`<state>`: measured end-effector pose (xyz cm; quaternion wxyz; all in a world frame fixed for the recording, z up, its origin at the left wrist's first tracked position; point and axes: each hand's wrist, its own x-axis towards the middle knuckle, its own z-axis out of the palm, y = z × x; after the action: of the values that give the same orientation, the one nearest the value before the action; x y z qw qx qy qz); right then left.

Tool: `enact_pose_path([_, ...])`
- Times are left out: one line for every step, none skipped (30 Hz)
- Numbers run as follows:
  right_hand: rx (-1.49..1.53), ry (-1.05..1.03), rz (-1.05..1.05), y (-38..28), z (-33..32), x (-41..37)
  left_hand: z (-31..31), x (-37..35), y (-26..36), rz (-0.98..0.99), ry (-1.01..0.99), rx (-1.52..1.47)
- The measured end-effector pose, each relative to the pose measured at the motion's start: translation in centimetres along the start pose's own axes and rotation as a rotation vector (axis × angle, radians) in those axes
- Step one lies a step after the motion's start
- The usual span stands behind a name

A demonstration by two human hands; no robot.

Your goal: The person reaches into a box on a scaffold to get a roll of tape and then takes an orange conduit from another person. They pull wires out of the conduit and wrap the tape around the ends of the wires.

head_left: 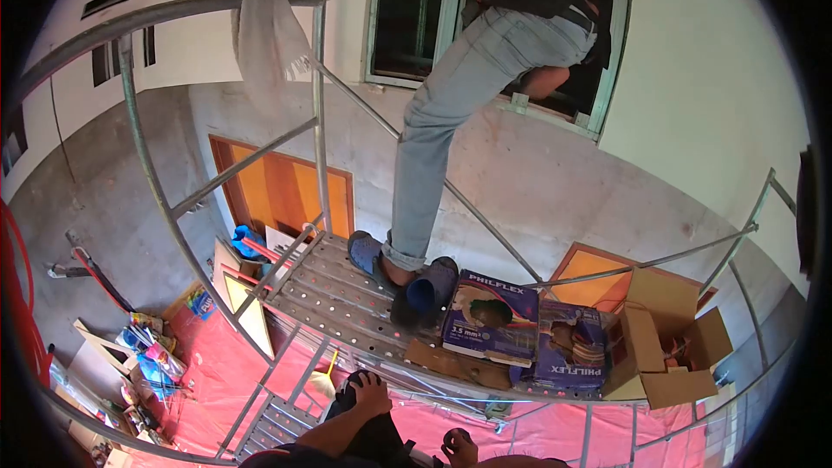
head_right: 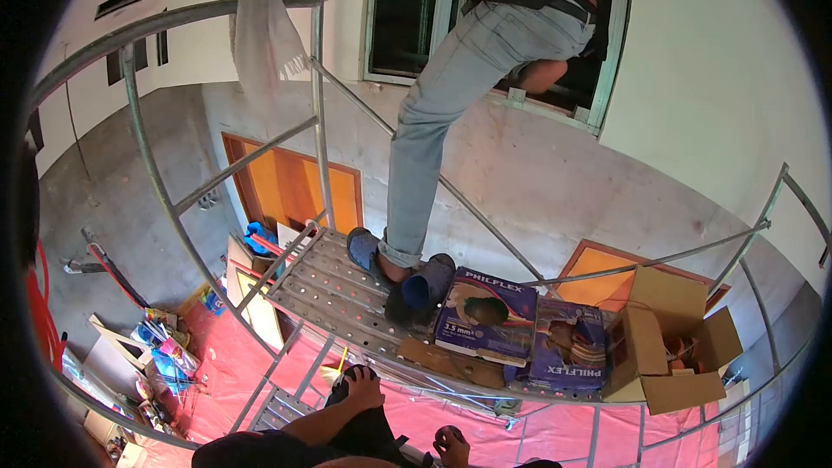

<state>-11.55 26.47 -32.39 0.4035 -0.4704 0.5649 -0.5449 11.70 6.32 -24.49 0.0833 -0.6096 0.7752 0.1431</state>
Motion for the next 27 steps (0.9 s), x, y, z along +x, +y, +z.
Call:
enact_pose_path([0.04, -0.008, 0.004, 0.3, 0.0, 0.0, 0.0, -0.1, -0.2, 0.008, 0.007, -0.026])
enact_pose_path([0.08, -0.016, 0.01, 0.6, 0.0, 0.0, 0.0, -0.1, -0.3, 0.007, 0.02, -0.021])
enact_pose_path([0.028, -0.019, -0.017, -0.1, 0.1, 0.0, 0.2, -0.2, -0.3, 0.006, 0.031, -0.017])
enact_pose_path([-0.025, -0.022, -0.044, -0.9, 0.0, -0.2, 0.3, -0.2, -0.3, 0.006, 0.042, -0.013])
enact_pose_path([-0.079, -0.024, -0.071, -1.7, 0.1, -0.2, 0.3, -0.3, -0.4, 0.006, 0.038, -0.013])
enact_pose_path([-0.011, -0.034, -0.018, -1.4, 0.2, -0.2, 0.3, -0.3, -0.4, 0.008, 0.034, -0.013])
enact_pose_path([0.056, -0.043, 0.034, -0.2, 0.2, -0.3, 0.2, -0.2, -0.4, 0.01, 0.032, -0.013])
enact_pose_path([0.122, -0.052, 0.084, 0.9, 0.0, -0.2, 0.2, -0.1, -0.2, 0.008, 0.022, -0.014])
enact_pose_path([0.385, 0.04, 0.26, 1.3, 0.0, 0.1, 0.1, 0.0, -0.2, 0.006, 0.013, -0.013])
enact_pose_path([0.649, 0.132, 0.437, 1.6, 0.0, 0.2, 0.1, 0.0, -0.1, 0.003, 0.001, -0.012])
enact_pose_path([0.913, 0.226, 0.616, 1.9, 0.0, 0.2, 0.1, 0.0, -0.1, -0.003, 0.001, -0.009])
enact_pose_path([0.907, 0.238, 0.623, 1.0, 0.1, 0.3, 0.0, -0.1, 0.0, -0.009, -0.001, -0.005])
enact_pose_path([0.901, 0.249, 0.63, 0.1, 0.2, 0.6, -0.2, -0.2, 0.1, -0.015, -0.001, -0.001])
enact_pose_path([0.894, 0.26, 0.637, -0.8, 0.3, 0.8, -0.3, -0.3, 0.1, -0.013, 0.0, -0.002])
enact_pose_path([0.96, 0.209, 0.656, -0.1, 0.3, 1.0, -0.6, -0.4, 0.1, -0.01, 0.001, -0.003])
enact_pose_path([1.025, 0.157, 0.675, 2.6, -0.2, 1.1, -0.8, -0.5, 0.1, -0.008, 0.001, -0.004])
enact_pose_path([1.089, 0.106, 0.696, 4.1, -0.4, 1.0, -0.9, -0.6, 0.1, -0.006, 0.005, -0.006])
enact_pose_path([1.081, 0.107, 0.675, 2.2, -0.4, 0.9, -0.8, -0.7, 0.0, -0.004, 0.009, -0.007])
enact_pose_path([1.074, 0.109, 0.653, -0.4, -0.5, 0.9, -0.8, -0.6, -0.1, -0.002, 0.015, -0.007])
enact_pose_path([1.067, 0.109, 0.629, -2.9, -0.2, 1.1, -0.5, -0.5, -0.2, 0.003, 0.02, -0.012])
enact_pose_path([1.064, 0.142, 0.644, -3.1, -0.1, 1.1, -0.4, -0.4, -0.2, 0.009, 0.025, -0.018])
enact_pose_path([1.058, 0.176, 0.658, -3.3, -0.1, 1.1, -0.3, -0.4, -0.2, 0.015, 0.031, -0.025])
enact_pose_path([1.053, 0.209, 0.67, -3.5, -0.1, 1.1, -0.3, -0.3, -0.2, 0.008, 0.01, -0.018])
enact_pose_path([1.042, 0.23, 0.65, -3.4, 0.0, 1.2, -0.6, -0.3, -0.1, 0.001, -0.01, -0.011])
enact_pose_path([1.031, 0.253, 0.631, -3.3, 0.1, 1.2, -0.9, -0.4, 0.0, -0.005, -0.03, -0.003])
enact_pose_path([1.02, 0.274, 0.611, -3.3, 0.2, 1.1, -1.1, -0.5, 0.1, -0.004, -0.024, -0.015])
enact_pose_path([1.015, 0.251, 0.588, -2.0, 0.1, 1.1, -1.1, -0.4, 0.0, -0.003, -0.017, -0.026])
